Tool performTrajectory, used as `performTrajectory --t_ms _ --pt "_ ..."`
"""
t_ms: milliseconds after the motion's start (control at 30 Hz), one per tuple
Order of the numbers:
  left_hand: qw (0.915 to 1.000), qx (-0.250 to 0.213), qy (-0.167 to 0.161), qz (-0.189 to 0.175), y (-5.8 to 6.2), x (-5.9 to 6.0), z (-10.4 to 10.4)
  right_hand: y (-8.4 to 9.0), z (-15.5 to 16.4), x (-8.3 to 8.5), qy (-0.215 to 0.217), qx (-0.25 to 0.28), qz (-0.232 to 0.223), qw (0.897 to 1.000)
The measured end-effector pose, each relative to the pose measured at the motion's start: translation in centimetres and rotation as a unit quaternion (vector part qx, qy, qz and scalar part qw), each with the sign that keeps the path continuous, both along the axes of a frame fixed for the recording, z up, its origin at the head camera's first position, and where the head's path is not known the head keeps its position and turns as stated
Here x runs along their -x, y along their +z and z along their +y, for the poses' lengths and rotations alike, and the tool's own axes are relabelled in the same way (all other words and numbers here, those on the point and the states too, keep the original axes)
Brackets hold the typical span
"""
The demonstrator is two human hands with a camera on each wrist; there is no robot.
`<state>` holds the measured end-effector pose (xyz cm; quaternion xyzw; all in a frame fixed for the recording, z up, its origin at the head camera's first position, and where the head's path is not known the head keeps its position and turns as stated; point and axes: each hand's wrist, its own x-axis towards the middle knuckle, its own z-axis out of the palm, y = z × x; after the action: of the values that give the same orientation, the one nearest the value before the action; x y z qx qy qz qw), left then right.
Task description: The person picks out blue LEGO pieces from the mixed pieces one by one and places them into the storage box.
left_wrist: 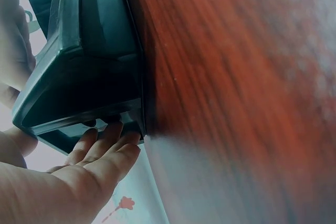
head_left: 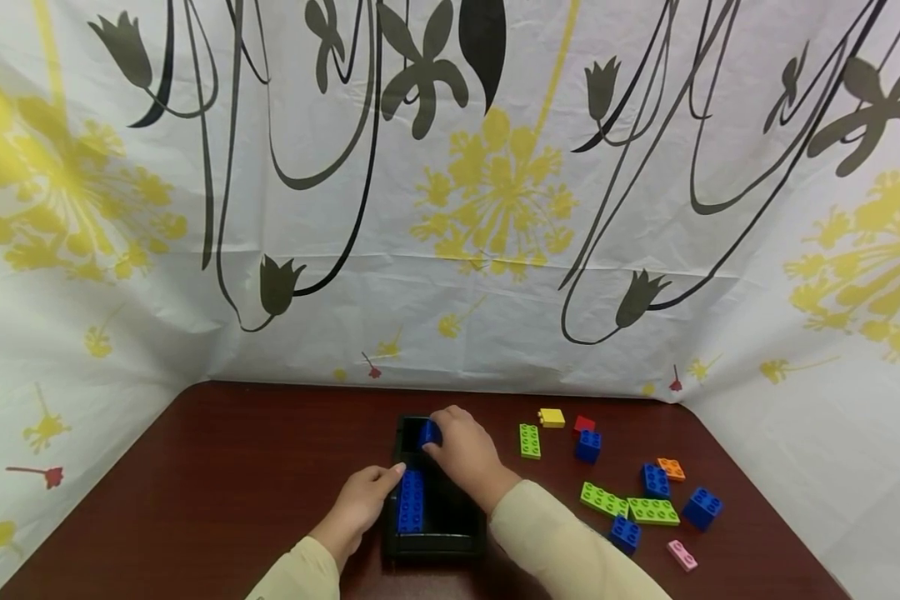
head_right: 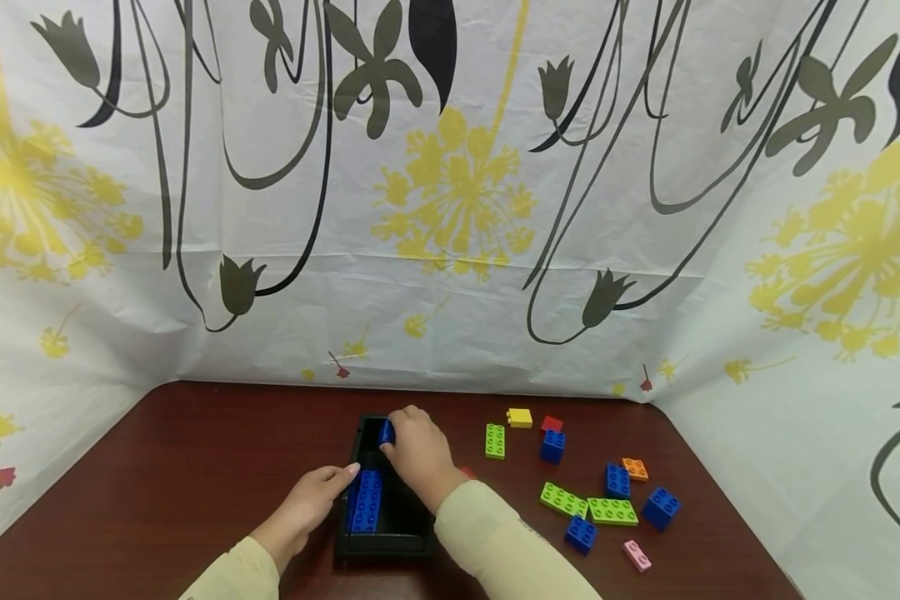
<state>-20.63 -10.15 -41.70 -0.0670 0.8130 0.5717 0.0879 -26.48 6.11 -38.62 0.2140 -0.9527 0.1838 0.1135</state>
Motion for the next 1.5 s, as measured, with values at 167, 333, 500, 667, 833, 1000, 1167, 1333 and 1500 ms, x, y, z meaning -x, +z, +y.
performTrajectory --t_ms 167,333,500,667,833,1000,1167,1333,1500 --pt "1.0 -0.001 0.001 0.0 0.0 0.1 0.1 -0.4 -0.4 0.4 -0.001 -0.012 -0.008 1.0" --pt "1.0 -0.007 -0.005 -0.005 -0.1 0.2 0.1 -0.8 -0.7 0.6 0.0 -0.026 -0.009 1.0" --pt "0.9999 -0.011 -0.007 -0.006 -0.1 0.2 0.0 -1.2 -1.1 0.8 -0.002 -0.041 -0.017 0.999" --pt "0.9999 -0.014 -0.004 -0.003 -0.1 0.2 0.0 -1.4 -1.5 0.9 -0.004 -0.061 -0.036 0.997" --pt "0.9998 -0.017 -0.002 -0.004 -0.1 0.2 0.0 -1.7 -1.9 1.0 -0.006 -0.072 -0.062 0.995" --pt "0.9999 -0.015 -0.001 0.0 -0.1 0.1 0.0 -1.8 -2.2 1.1 -0.001 -0.082 -0.063 0.995" --pt "0.9999 -0.013 -0.006 0.003 -0.1 0.0 0.0 -1.9 -2.3 1.2 0.007 -0.096 -0.054 0.994" --pt "0.9998 -0.016 -0.004 0.008 -0.1 0.0 -0.1 -1.9 -2.5 1.0 0.017 -0.103 -0.046 0.994" --pt "0.9997 -0.014 -0.005 0.02 -0.1 -0.1 -0.1 -1.9 -2.7 0.9 0.024 -0.111 -0.033 0.993"
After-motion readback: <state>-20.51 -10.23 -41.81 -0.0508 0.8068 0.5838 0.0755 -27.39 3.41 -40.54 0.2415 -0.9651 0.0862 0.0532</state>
